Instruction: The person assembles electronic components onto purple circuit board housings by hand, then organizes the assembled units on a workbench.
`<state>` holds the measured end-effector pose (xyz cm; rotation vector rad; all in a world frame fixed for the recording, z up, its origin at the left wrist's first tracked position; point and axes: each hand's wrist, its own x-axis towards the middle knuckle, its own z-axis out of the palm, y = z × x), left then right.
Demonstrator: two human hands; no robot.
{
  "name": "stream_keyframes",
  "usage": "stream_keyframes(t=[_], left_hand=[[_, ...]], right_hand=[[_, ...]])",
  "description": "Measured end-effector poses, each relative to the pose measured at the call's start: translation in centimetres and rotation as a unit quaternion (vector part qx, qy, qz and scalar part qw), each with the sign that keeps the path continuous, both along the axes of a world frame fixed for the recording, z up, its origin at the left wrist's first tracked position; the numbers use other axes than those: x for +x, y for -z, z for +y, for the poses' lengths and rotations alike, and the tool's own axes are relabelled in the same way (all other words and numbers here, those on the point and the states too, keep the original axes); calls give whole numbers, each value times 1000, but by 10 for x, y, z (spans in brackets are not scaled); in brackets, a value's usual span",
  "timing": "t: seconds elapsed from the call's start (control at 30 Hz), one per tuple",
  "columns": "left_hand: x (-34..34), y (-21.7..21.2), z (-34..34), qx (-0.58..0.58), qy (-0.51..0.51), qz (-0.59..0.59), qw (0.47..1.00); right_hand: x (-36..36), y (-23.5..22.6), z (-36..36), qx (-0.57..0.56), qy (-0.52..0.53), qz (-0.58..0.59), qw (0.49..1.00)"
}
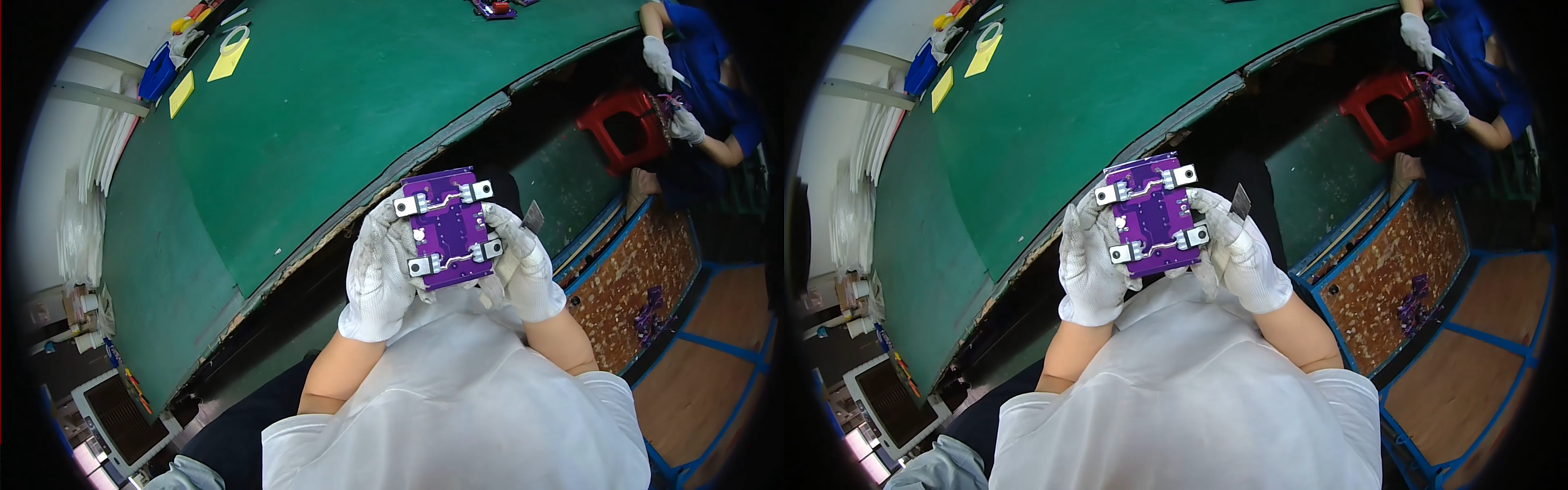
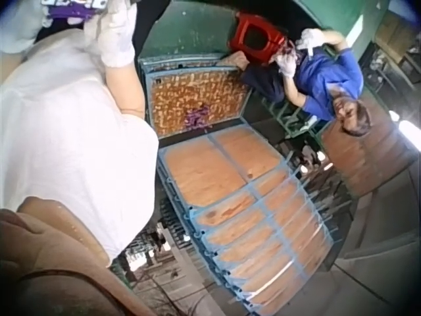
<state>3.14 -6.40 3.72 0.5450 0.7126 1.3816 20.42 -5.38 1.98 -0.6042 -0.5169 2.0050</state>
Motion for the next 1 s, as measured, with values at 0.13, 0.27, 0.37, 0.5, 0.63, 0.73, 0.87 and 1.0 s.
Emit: stream_keyframes(t=[0.13,0.27,0.37,0.5,0.63,0.73,0.87,1.0], left_hand=[[2,-4,4,-38,-6,40,998],[0,1,2,-34,-6,-11,999],[2,1,2,-46,-6,22,999],[2,-3,2,-39,13,78,996],[6,1,3,-21,9,55,998],[2,1,0,-15,20,50,998],[6,0,1,-12,16,65,998],[2,3,-2,-25,25,60,998]], right_hand=[[-3,3,2,38,-1,4,999],[-4,0,1,20,-12,2,1000],[-1,-5,2,37,-32,2,999],[2,5,0,55,-17,-15,998],[1,10,-5,13,26,-19,999],[1,2,-2,5,3,-4,1000],[4,-3,-5,14,6,-14,1000],[3,-11,-4,22,-10,-70,997]])
